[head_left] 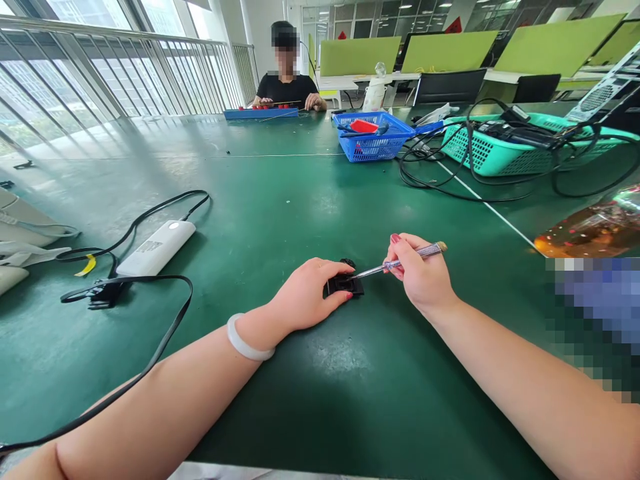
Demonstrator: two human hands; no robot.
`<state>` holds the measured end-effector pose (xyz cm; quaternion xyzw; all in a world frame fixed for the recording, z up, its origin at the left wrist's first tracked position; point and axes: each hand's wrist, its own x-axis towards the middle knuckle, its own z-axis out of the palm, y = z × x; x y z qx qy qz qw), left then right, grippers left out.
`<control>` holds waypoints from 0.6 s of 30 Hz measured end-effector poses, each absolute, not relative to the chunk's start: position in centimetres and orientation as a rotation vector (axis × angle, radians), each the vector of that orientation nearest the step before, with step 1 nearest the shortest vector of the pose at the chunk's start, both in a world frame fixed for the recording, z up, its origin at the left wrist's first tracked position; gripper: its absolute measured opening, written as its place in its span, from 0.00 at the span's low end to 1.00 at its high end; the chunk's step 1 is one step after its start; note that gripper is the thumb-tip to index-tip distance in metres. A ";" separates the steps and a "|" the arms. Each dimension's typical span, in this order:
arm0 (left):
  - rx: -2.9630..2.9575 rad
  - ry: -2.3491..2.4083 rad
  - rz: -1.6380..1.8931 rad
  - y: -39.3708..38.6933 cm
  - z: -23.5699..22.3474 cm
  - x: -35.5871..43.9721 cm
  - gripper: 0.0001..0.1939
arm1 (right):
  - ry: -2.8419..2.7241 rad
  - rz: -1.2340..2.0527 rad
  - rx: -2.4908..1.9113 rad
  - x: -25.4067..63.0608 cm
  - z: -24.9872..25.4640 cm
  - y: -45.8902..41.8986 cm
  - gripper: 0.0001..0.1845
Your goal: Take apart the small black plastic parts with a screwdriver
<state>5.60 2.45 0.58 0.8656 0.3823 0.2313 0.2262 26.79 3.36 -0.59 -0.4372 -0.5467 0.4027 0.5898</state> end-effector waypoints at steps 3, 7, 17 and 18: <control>2.395 1.055 0.727 2.3 0.6 5.5 0.17 | -1.181 0.983 -0.949 26.7 -0.4 3.6 0.28; 2.408 1.243 0.870 2.3 0.3 5.5 0.19 | -1.025 0.944 -0.933 27.0 -0.4 4.4 0.29; 2.394 1.733 0.507 2.2 -0.1 5.4 0.20 | -1.017 0.945 -1.015 26.9 -1.2 4.5 0.25; 2.399 1.743 0.500 2.2 0.0 5.4 0.20 | -1.022 0.948 -1.018 26.9 -1.3 4.4 0.25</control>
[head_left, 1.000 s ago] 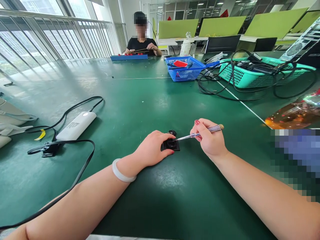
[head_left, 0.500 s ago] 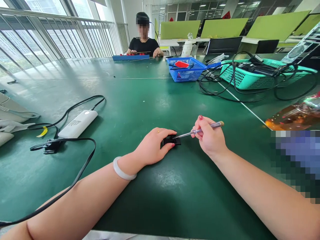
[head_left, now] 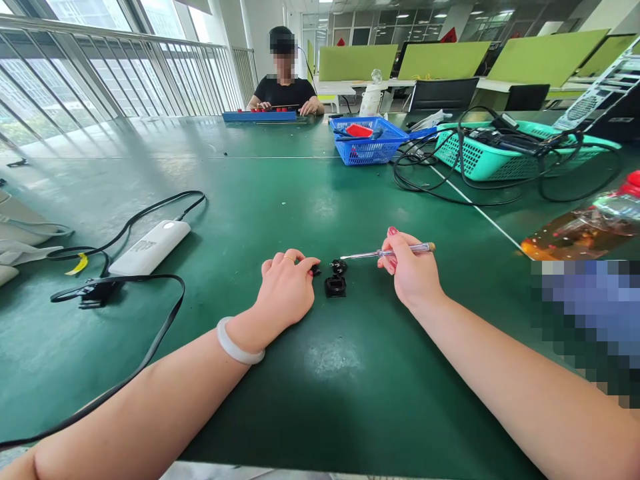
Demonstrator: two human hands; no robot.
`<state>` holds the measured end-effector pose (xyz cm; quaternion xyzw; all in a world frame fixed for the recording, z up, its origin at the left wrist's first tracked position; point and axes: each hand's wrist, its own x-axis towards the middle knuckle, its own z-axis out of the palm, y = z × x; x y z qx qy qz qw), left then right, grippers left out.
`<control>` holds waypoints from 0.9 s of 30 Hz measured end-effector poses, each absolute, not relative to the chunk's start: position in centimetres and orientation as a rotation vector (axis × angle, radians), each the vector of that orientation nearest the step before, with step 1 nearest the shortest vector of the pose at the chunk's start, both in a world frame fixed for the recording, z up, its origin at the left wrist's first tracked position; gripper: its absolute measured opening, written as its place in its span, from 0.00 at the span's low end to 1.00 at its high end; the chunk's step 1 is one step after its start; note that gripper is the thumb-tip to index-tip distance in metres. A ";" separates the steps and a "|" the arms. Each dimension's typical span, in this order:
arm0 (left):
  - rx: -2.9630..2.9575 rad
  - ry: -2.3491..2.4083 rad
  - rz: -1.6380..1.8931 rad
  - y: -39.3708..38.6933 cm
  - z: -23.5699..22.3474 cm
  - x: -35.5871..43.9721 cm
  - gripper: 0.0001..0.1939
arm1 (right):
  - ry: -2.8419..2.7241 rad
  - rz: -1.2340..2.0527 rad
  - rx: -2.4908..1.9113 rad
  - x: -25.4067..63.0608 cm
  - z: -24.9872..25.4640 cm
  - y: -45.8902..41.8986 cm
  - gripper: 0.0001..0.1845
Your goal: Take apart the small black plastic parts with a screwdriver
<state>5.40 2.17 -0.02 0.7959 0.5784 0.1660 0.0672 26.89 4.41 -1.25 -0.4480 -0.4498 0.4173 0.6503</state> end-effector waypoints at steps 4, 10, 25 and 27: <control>2.376 1.763 0.553 2.2 0.1 5.5 0.16 | -1.037 0.931 -1.036 27.0 -1.3 4.3 0.24; 2.379 1.482 0.637 2.0 0.3 6.1 0.17 | -1.019 0.924 -1.024 27.1 -1.2 4.3 0.28; 2.418 1.341 0.484 1.3 0.3 8.3 0.20 | -0.865 0.777 -1.092 27.5 -1.3 5.7 0.29; 2.417 1.351 0.472 1.2 0.2 8.4 0.23 | -0.872 0.764 -1.117 27.6 -1.3 5.8 0.29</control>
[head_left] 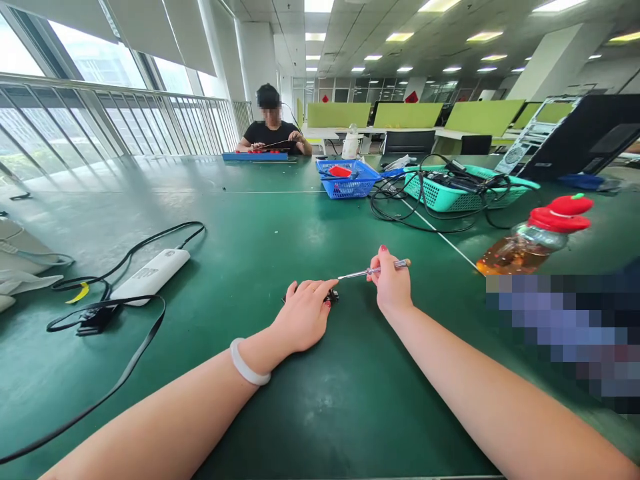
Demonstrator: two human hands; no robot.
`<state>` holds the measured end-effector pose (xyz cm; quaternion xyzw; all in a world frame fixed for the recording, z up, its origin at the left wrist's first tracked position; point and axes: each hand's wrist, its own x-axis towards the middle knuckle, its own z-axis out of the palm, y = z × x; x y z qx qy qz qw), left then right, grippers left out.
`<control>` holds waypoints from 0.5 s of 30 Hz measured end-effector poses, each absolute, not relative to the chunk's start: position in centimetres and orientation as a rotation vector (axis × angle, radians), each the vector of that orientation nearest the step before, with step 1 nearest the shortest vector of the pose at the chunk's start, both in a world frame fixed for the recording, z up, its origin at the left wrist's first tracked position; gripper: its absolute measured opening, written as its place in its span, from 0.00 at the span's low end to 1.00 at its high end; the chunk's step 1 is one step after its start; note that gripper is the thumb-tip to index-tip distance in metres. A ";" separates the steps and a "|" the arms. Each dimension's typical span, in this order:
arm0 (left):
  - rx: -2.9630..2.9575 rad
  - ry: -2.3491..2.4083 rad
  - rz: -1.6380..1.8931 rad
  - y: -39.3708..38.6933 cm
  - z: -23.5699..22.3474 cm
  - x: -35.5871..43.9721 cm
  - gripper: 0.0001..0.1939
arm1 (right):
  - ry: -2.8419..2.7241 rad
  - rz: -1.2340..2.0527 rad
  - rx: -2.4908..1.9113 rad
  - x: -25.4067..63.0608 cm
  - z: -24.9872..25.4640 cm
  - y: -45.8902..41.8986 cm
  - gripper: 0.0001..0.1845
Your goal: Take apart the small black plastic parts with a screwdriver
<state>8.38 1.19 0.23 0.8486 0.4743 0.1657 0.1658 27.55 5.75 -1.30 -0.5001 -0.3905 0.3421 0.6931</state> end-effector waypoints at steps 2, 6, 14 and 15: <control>2.411 1.380 0.472 1.1 0.3 8.5 0.22 | -0.892 0.749 -1.129 27.6 -1.4 5.9 0.29; 2.422 1.367 0.504 1.0 0.4 8.7 0.19 | -0.940 0.700 -1.155 27.8 -2.0 6.2 0.28; 2.498 1.177 0.499 0.9 0.0 8.3 0.14 | -1.093 0.558 -1.235 27.8 -2.1 5.8 0.28; 2.497 1.168 0.503 0.8 0.0 8.2 0.14 | -1.108 0.550 -1.246 27.8 -2.0 5.7 0.28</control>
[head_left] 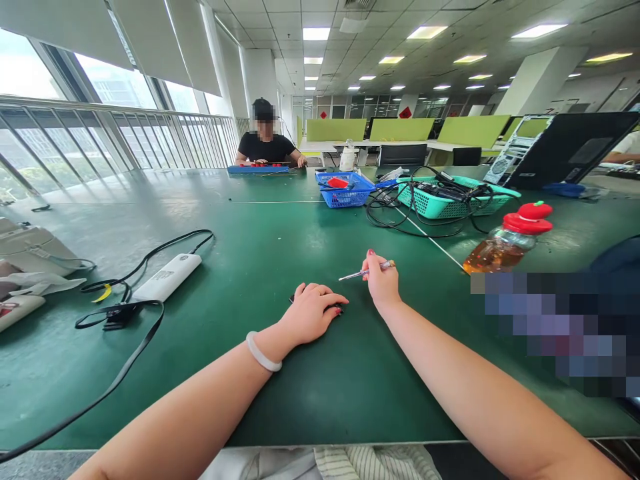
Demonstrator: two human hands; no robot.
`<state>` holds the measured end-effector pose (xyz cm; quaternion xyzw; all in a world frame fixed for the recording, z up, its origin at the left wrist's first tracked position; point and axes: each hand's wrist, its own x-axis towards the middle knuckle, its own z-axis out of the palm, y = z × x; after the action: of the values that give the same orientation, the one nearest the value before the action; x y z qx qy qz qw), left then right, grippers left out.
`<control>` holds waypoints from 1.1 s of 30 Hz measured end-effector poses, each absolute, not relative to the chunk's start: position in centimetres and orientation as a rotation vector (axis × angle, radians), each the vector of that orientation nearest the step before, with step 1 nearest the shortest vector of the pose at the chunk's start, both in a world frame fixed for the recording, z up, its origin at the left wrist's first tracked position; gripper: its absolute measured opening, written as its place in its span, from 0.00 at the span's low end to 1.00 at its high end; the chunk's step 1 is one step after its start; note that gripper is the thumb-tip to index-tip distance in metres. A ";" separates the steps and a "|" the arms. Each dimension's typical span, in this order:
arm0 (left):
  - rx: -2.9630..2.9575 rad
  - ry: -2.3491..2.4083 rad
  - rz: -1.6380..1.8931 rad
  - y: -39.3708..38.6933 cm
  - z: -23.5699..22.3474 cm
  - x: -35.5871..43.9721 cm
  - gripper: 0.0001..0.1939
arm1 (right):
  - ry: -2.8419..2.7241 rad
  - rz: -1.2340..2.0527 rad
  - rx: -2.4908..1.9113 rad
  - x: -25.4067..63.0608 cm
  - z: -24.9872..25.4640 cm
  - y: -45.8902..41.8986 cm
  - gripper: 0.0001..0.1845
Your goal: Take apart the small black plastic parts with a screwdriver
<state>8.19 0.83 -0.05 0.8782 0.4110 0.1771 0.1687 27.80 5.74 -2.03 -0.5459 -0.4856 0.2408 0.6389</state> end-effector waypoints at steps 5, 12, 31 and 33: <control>2.518 1.132 0.502 -0.3 0.3 7.1 0.12 | -1.200 0.483 -1.269 27.7 -1.7 5.5 0.30; 2.511 1.215 0.402 -4.4 1.2 0.2 0.11 | -1.235 0.458 -1.270 27.6 -1.4 5.1 0.29; 2.282 2.222 0.609 -8.4 3.3 -21.6 0.21 | -1.263 0.429 -1.295 27.3 -1.3 5.0 0.31; 2.227 2.324 0.673 -9.1 3.4 -21.5 0.22 | -1.273 0.423 -1.286 27.3 -1.3 5.0 0.30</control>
<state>-21.46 -9.08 3.43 0.6755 0.7048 0.2040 -0.0734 27.32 5.00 -1.34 -0.5544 -0.5486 0.1826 0.5987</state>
